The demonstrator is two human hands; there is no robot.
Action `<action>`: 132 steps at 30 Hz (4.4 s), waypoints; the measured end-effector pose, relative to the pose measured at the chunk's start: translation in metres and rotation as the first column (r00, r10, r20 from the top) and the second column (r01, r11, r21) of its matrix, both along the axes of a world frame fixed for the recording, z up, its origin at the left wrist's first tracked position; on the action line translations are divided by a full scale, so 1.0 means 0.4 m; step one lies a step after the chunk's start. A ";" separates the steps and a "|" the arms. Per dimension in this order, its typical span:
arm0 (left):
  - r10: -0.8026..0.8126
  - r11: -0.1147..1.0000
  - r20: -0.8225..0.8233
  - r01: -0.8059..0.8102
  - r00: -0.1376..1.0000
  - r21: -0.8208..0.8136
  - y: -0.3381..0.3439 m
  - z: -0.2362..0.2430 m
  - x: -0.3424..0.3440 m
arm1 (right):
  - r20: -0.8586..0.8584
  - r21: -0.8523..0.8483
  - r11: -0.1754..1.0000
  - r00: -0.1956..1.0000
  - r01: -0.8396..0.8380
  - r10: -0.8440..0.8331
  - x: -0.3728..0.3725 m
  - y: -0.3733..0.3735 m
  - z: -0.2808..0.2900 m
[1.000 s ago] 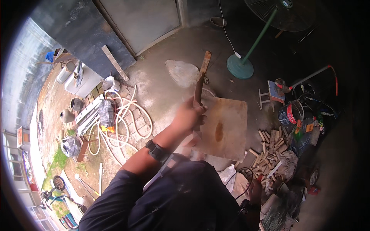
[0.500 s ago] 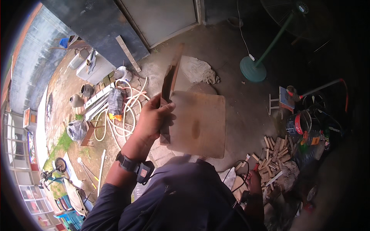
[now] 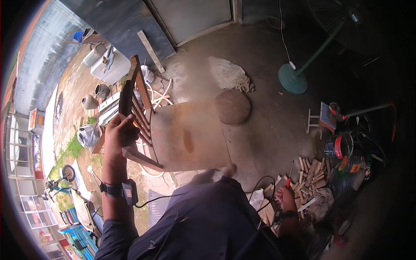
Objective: The person moves a chair and then attaches a metal trim strip to a wooden frame. They position the strip against the top of the frame and use a screwdriver to drive screws into the wood.
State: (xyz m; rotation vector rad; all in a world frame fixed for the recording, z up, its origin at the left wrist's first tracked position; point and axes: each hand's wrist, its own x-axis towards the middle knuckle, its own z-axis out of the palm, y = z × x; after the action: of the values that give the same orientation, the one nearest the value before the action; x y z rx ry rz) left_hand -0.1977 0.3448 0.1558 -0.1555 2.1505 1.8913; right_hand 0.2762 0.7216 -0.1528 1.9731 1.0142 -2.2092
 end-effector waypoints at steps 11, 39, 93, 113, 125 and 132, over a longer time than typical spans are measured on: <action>0.187 0.982 -0.152 -0.183 0.971 0.036 -0.111 0.037 -0.191 | 0.031 0.112 0.984 0.991 -0.135 0.133 -0.315 0.048 0.014; 0.036 0.883 -0.397 0.157 0.917 0.443 0.703 0.055 -1.141 | -0.126 0.135 0.972 0.976 0.195 -0.178 -0.921 0.320 0.093; 0.257 0.369 -0.081 -0.175 0.963 -0.913 0.908 -0.346 -1.483 | -0.204 0.227 0.675 0.643 -0.702 0.738 -2.277 1.549 0.051; 0.197 0.731 0.242 0.023 0.950 -0.682 0.885 -0.324 -1.610 | -0.067 0.233 0.483 0.482 -0.844 0.874 -2.460 1.451 0.132; 0.024 0.986 0.216 -0.059 0.976 0.156 1.211 -0.193 -1.593 | -0.118 0.252 0.402 0.385 -0.880 0.915 -2.571 1.388 0.146; 0.008 0.976 0.144 -0.039 0.990 0.213 1.514 -0.136 -1.672 | -0.065 0.620 0.162 0.155 -0.767 0.986 -2.587 1.496 0.107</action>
State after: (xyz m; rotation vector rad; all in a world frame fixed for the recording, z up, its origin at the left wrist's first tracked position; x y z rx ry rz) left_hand -0.8666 0.9505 0.1015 -0.2642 1.8456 2.0440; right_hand -0.7588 1.3202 -0.1099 0.2624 2.1686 -1.6215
